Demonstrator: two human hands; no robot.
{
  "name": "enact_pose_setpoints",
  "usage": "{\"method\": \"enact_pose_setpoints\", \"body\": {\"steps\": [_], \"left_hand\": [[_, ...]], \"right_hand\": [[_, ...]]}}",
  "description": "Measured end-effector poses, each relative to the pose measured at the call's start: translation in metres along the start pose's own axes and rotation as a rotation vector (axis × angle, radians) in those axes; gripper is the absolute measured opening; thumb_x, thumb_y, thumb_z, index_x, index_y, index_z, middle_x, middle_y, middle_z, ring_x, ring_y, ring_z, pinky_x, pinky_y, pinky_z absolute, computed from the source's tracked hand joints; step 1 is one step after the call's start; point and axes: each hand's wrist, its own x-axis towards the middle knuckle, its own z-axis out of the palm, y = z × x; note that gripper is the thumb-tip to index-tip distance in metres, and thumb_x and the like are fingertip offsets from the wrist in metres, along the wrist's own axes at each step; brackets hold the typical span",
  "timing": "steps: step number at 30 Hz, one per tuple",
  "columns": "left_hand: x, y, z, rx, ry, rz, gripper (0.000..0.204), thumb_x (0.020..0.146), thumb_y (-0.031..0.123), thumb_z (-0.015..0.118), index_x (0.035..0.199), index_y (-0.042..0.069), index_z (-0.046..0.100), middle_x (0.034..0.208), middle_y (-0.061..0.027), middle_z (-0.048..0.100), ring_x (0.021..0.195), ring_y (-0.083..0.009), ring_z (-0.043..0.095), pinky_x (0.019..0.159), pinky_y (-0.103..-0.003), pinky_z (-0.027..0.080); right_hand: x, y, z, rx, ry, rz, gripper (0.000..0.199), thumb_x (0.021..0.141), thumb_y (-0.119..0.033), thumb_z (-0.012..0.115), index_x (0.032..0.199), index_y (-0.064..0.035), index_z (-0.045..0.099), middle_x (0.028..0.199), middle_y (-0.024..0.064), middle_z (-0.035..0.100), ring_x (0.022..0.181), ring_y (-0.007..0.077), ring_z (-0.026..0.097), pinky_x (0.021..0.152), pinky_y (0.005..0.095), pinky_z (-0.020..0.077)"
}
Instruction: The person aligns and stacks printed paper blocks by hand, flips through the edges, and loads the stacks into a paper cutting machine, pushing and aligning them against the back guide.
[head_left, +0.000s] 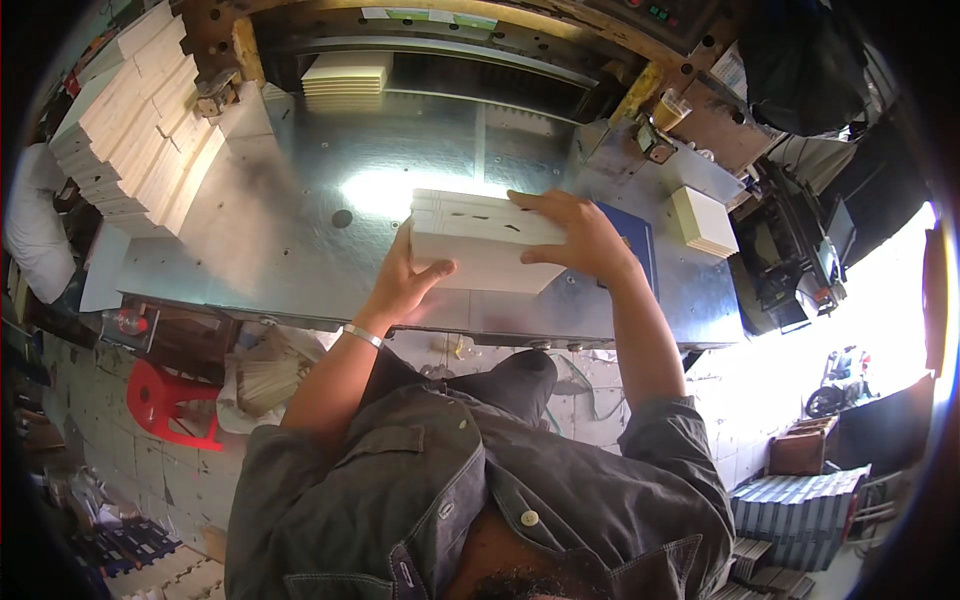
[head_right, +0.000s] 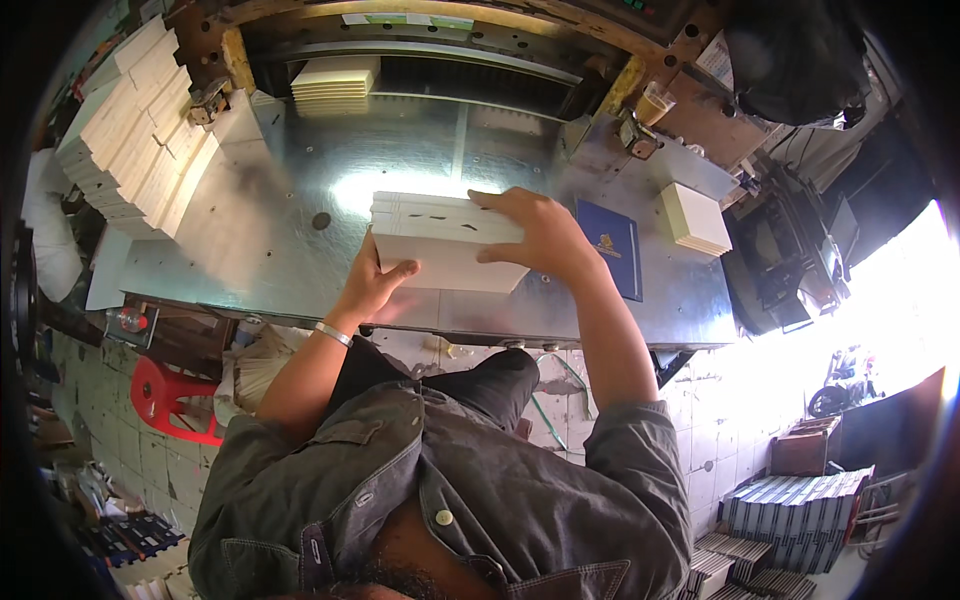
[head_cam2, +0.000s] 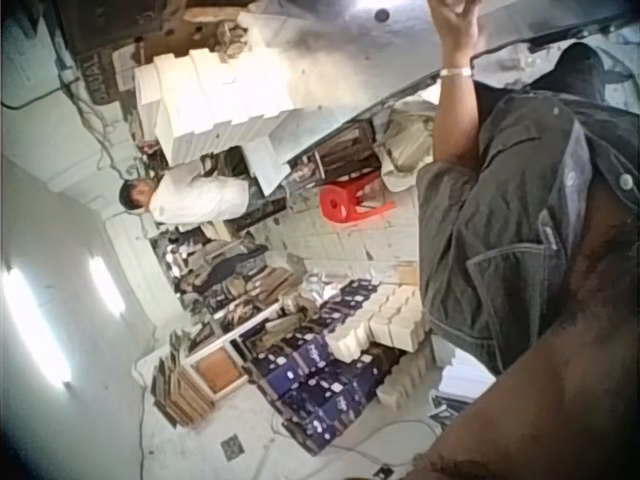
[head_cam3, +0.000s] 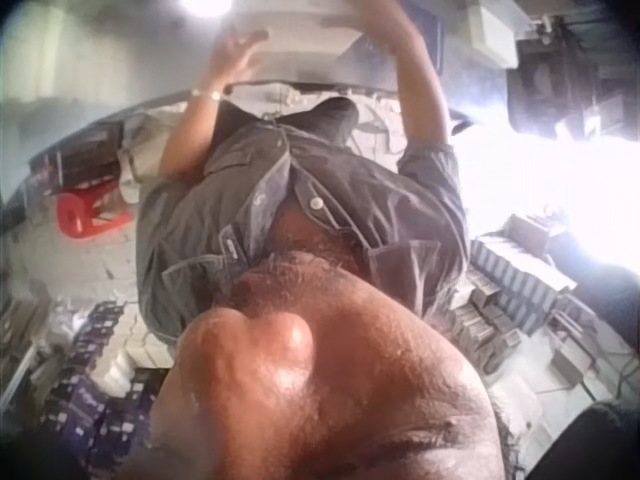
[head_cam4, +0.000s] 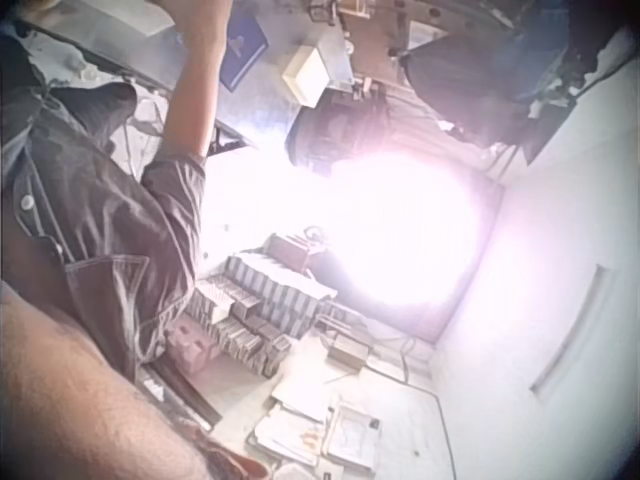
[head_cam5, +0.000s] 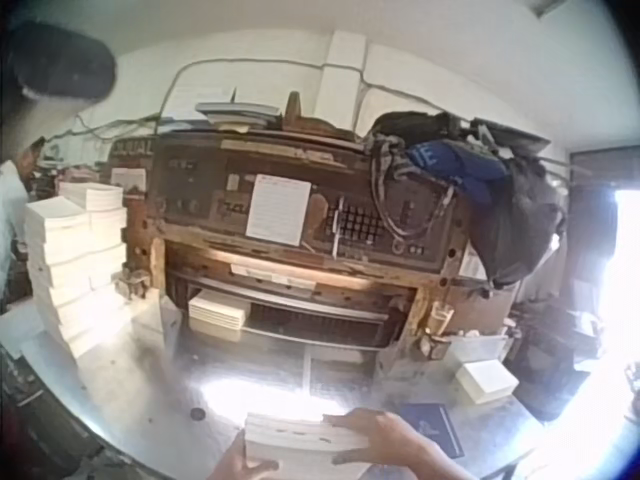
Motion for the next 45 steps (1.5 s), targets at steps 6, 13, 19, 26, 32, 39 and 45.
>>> {"method": "enact_pose_setpoints", "body": {"steps": [6, 13, 19, 26, 32, 39, 45], "left_hand": [[-0.006, -0.012, 0.012, -0.089, 0.053, -0.063, 0.078, 0.094, 0.013, 0.077, 0.157, 0.001, 0.033, 0.145, -0.0144, 0.058, 0.131, -0.0215, 0.057, 0.111, -0.036, 0.045], [-0.01, -0.002, 0.009, 0.052, 0.028, -0.043, 0.062, 0.098, 0.015, 0.074, 0.15, -0.001, 0.043, 0.133, -0.0152, 0.066, 0.121, -0.0233, 0.064, 0.105, -0.037, 0.049], [-0.014, 0.0, 0.019, 0.142, 0.134, -0.003, 0.043, 0.098, 0.011, 0.074, 0.134, -0.003, 0.057, 0.126, -0.016, 0.07, 0.115, -0.0242, 0.068, 0.1, -0.036, 0.052], [-0.021, 0.022, 0.021, 0.201, 0.157, -0.095, 0.038, 0.096, 0.008, 0.075, 0.129, -0.003, 0.059, 0.122, -0.0153, 0.071, 0.11, -0.024, 0.069, 0.096, -0.037, 0.054], [-0.024, 0.015, 0.021, 0.256, 0.152, 0.004, 0.037, 0.097, 0.012, 0.075, 0.127, -0.003, 0.06, 0.12, -0.0164, 0.071, 0.111, -0.0244, 0.068, 0.098, -0.037, 0.051], [-0.033, 0.008, 0.017, 0.165, 0.154, -0.04, 0.039, 0.097, 0.018, 0.077, 0.126, -0.003, 0.062, 0.117, -0.0167, 0.072, 0.112, -0.0244, 0.067, 0.099, -0.037, 0.051], [-0.013, 0.014, -0.01, 0.161, -0.052, -0.094, 0.035, 0.093, 0.018, 0.081, 0.117, -0.004, 0.069, 0.112, -0.0156, 0.076, 0.105, -0.0256, 0.071, 0.093, -0.037, 0.054]], "right_hand": [[-0.032, 0.039, 0.075, 1.058, 0.469, 0.07, 0.115, 0.073, 0.009, 0.084, 0.168, -0.0106, 0.023, 0.138, 0.0139, 0.063, 0.124, 0.0238, 0.062, 0.111, 0.0386, 0.0479], [-0.042, 0.043, 0.149, 1.191, 0.553, 0.292, 0.085, 0.082, 0.0, 0.083, 0.155, -0.0065, 0.042, 0.131, 0.0115, 0.065, 0.122, 0.0209, 0.061, 0.108, 0.0366, 0.0479], [-0.042, 0.025, 0.156, 0.783, 0.623, 0.434, 0.082, 0.079, -0.006, 0.084, 0.152, -0.0053, 0.045, 0.131, 0.0154, 0.064, 0.126, 0.0304, 0.06, 0.108, 0.0431, 0.0475], [-0.056, -0.008, 0.137, 0.644, 0.764, 0.44, 0.061, 0.078, -0.009, 0.084, 0.134, -0.0029, 0.059, 0.127, 0.0158, 0.065, 0.121, 0.0324, 0.063, 0.106, 0.0419, 0.0483], [-0.055, -0.005, 0.149, 0.69, 0.711, 0.506, 0.062, 0.079, -0.008, 0.083, 0.135, -0.0038, 0.058, 0.131, 0.0166, 0.062, 0.125, 0.0336, 0.06, 0.107, 0.0425, 0.0468], [-0.064, 0.006, 0.155, 0.64, 0.676, 0.402, 0.111, 0.076, -0.008, 0.086, 0.165, 0.0001, 0.02, 0.148, 0.0254, 0.052, 0.139, 0.0402, 0.049, 0.117, 0.0449, 0.0397], [-0.065, 0.03, 0.139, 0.677, 0.458, 0.334, 0.115, 0.07, -0.013, 0.091, 0.164, -0.0024, 0.025, 0.147, 0.0241, 0.052, 0.139, 0.0407, 0.049, 0.118, 0.0445, 0.0392]]}}
